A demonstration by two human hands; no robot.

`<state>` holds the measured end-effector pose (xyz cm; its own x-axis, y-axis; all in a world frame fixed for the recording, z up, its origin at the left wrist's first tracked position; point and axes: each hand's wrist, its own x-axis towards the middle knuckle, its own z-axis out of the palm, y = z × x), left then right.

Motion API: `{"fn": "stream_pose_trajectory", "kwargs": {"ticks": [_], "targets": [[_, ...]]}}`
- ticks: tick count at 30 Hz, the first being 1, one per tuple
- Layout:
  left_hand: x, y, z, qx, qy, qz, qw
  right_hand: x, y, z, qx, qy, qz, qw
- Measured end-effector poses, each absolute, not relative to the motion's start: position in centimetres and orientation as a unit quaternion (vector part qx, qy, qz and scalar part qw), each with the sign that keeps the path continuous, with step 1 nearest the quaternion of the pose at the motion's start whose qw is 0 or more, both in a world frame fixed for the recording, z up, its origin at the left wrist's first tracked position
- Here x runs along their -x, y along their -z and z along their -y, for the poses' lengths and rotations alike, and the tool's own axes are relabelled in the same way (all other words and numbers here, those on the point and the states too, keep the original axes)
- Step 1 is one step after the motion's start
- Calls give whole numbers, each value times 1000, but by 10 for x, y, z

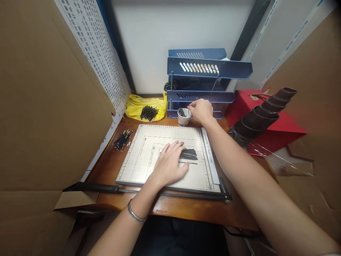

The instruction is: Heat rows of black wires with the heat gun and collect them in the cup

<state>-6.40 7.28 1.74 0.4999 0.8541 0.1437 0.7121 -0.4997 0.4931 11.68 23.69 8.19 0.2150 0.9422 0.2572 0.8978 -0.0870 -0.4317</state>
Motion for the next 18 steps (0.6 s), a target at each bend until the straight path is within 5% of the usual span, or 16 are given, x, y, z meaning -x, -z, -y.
{"fn": "stream_pose_trajectory", "kwargs": {"ticks": [10, 18], "targets": [[65, -17, -73, -841, -194, -463, 201, -117, -56, -266, 751, -89, 628, 181], [64, -17, -73, -842, -192, -464, 196, -121, -71, -219, 745, -82, 626, 216]]}}
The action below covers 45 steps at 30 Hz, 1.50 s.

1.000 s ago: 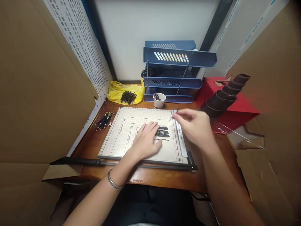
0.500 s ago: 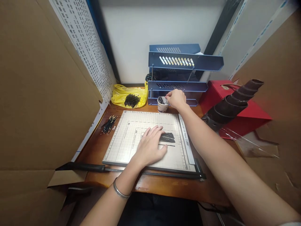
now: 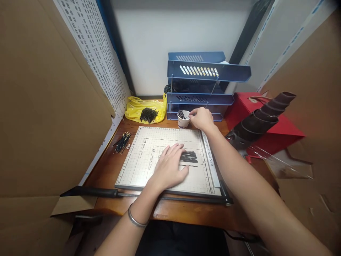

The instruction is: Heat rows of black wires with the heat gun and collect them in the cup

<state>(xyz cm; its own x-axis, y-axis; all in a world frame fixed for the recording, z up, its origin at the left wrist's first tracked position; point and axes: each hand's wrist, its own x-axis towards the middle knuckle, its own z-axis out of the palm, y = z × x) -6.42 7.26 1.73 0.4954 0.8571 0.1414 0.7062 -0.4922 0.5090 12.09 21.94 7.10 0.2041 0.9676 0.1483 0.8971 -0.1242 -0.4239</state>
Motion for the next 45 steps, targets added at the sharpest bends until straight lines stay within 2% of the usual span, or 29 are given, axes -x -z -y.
{"fn": "stream_pose_trajectory", "kwargs": {"ticks": [13, 20, 24, 30, 45], "targets": [[67, -22, -78, -840, -227, -449, 201, -131, -68, -45, 716, -154, 639, 236], [61, -43, -87, -884, -100, -440, 124, -145, -41, 13, 739, -178, 597, 257], [58, -55, -93, -904, -46, -417, 87, -148, -32, 27, 737, -172, 596, 268], [52, -66, -105, -912, 15, -399, 95, -146, -32, 33, 725, -178, 601, 286], [38, -69, -88, -864, -18, -491, 114, -132, -44, 29, 719, -207, 596, 291]]}}
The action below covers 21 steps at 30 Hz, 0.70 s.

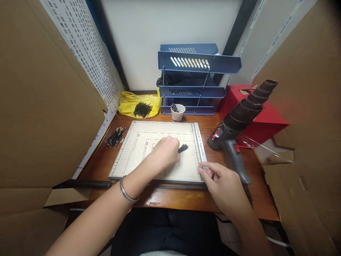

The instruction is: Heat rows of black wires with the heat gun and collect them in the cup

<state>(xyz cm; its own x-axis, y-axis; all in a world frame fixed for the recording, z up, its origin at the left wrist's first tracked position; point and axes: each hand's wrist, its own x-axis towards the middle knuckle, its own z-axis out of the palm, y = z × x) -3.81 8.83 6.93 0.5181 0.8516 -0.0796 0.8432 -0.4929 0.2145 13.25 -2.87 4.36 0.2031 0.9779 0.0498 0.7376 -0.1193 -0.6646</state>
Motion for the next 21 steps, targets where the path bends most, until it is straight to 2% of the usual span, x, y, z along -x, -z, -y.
{"fn": "stream_pose_trajectory", "kwargs": {"ticks": [5, 10, 14, 21], "targets": [[37, -67, -75, -821, -40, -555, 130, -116, -51, 12, 725, -219, 608, 237], [43, -61, -55, -775, -87, -593, 201, -100, -51, -14, 728, -222, 620, 190], [54, -46, -46, -767, -138, -595, 194, -91, -50, -26, 756, -209, 604, 142], [62, -20, -40, -737, -232, -588, 240, -95, -46, -35, 744, -239, 609, 138]]}}
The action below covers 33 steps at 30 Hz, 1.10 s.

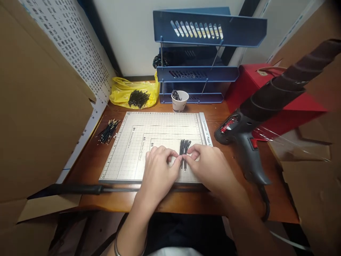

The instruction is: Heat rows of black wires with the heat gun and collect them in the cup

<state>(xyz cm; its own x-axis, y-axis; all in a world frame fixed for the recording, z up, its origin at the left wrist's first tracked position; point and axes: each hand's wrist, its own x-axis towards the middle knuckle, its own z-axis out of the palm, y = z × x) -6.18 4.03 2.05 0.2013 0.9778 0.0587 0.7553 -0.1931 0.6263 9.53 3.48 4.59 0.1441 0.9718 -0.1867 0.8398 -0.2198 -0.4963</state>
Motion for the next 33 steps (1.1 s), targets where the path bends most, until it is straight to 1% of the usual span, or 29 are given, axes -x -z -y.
{"fn": "stream_pose_trajectory", "kwargs": {"ticks": [2, 7, 11, 14, 16, 18, 20, 23, 29, 33], "targets": [[61, -18, -40, -731, -240, -590, 245, -100, -44, -37, 741, -240, 611, 142], [59, -16, -40, -728, -256, -591, 234, -108, -44, -47, 751, -180, 616, 154], [58, -16, -38, -727, -260, -592, 232, -106, -50, -54, 705, -222, 661, 126], [60, -16, -38, -728, -266, -585, 241, -105, -54, -53, 682, -225, 681, 143], [60, -16, -38, -731, -269, -578, 243, -104, -54, -50, 704, -204, 663, 151], [60, -15, -38, -732, -270, -578, 239, -102, -53, -46, 743, -190, 627, 135], [59, -14, -39, -729, -271, -584, 232, -99, -51, -43, 772, -189, 599, 102], [59, -14, -39, -725, -273, -587, 233, -96, -51, -40, 786, -195, 583, 62], [60, -13, -39, -728, -281, -580, 235, -94, -53, -40, 792, -185, 580, 35], [61, -13, -39, -725, -287, -580, 235, -91, -51, -40, 794, -192, 576, 37]]}}
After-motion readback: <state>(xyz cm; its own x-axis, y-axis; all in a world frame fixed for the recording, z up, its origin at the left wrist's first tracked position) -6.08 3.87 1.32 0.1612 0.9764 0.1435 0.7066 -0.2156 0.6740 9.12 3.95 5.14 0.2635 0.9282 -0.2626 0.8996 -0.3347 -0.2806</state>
